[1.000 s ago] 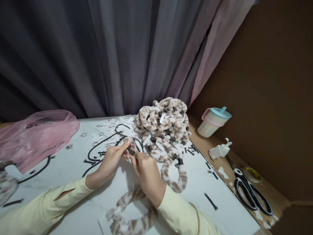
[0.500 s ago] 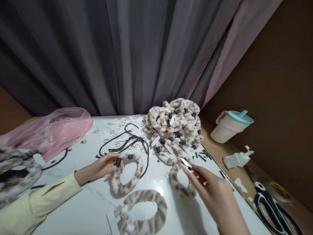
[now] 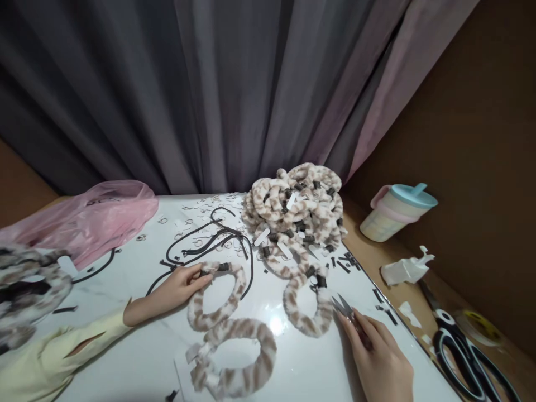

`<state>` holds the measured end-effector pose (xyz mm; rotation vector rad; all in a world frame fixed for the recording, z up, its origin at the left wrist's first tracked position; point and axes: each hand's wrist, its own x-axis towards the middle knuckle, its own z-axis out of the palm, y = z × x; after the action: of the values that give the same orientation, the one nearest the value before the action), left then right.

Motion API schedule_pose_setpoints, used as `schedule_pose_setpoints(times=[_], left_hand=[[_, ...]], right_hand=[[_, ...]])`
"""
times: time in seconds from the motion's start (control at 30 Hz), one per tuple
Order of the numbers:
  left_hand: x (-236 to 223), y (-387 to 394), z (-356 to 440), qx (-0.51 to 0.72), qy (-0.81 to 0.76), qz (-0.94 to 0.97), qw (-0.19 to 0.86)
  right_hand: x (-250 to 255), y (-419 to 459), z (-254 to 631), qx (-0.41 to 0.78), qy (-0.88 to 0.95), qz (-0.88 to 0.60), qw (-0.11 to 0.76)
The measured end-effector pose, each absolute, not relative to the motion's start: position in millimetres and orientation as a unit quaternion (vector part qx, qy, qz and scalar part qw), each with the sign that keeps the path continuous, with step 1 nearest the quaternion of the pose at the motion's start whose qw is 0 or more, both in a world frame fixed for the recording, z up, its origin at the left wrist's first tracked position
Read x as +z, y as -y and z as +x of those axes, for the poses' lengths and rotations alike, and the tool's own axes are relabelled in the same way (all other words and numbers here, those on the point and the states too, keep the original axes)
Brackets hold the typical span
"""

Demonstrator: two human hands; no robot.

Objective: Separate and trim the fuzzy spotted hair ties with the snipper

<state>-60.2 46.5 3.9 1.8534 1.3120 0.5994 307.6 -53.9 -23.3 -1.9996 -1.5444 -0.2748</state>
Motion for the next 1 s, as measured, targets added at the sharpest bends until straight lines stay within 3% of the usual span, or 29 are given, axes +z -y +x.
schedule_pose_setpoints(times=[0.23, 0.33, 0.43, 0.53, 0.63, 0.73, 0.83, 0.9, 1.0], left_hand=[[-0.7, -45.3, -55.7, 0.230, -0.541, 0.726, 0.357], [10.3, -53.7, -49.5, 0.217, -0.558, 0.680, 0.423], [49.6, -73.8, -32.4, 0.231, -0.573, 0.634, 0.465], [109.4, -104.3, -1.8, 0.348, -0.524, 0.683, 0.370], [157.5, -144.8, 37.6, 0.440, -0.424, 0.768, 0.194], [171.4, -182.2, 72.6, 0.333, -0.344, 0.872, 0.104], [157.1, -182.5, 87.0, 0.286, -0.326, 0.900, 0.040], [138.9, -150.4, 81.1, 0.260, -0.288, 0.916, 0.102], [105.3, -71.5, 55.2, 0.193, -0.278, 0.853, 0.397]], right_hand=[[-30.5, 57.1, 316.1, -0.107, 0.602, -0.741, 0.279], [-32.9, 57.8, 318.9, -0.101, 0.610, -0.733, 0.283], [-35.5, 57.3, 321.0, -0.100, 0.615, -0.726, 0.292], [-35.7, 56.1, 321.3, -0.106, 0.611, -0.722, 0.308], [-34.0, 55.6, 320.6, -0.101, 0.606, -0.723, 0.316], [-31.4, 56.5, 319.5, -0.077, 0.589, -0.734, 0.329], [-25.0, 58.3, 316.7, -0.033, 0.568, -0.748, 0.342], [-16.2, 60.3, 313.5, -0.014, 0.552, -0.750, 0.364], [3.5, 66.7, 309.8, -0.007, 0.519, -0.746, 0.417]])
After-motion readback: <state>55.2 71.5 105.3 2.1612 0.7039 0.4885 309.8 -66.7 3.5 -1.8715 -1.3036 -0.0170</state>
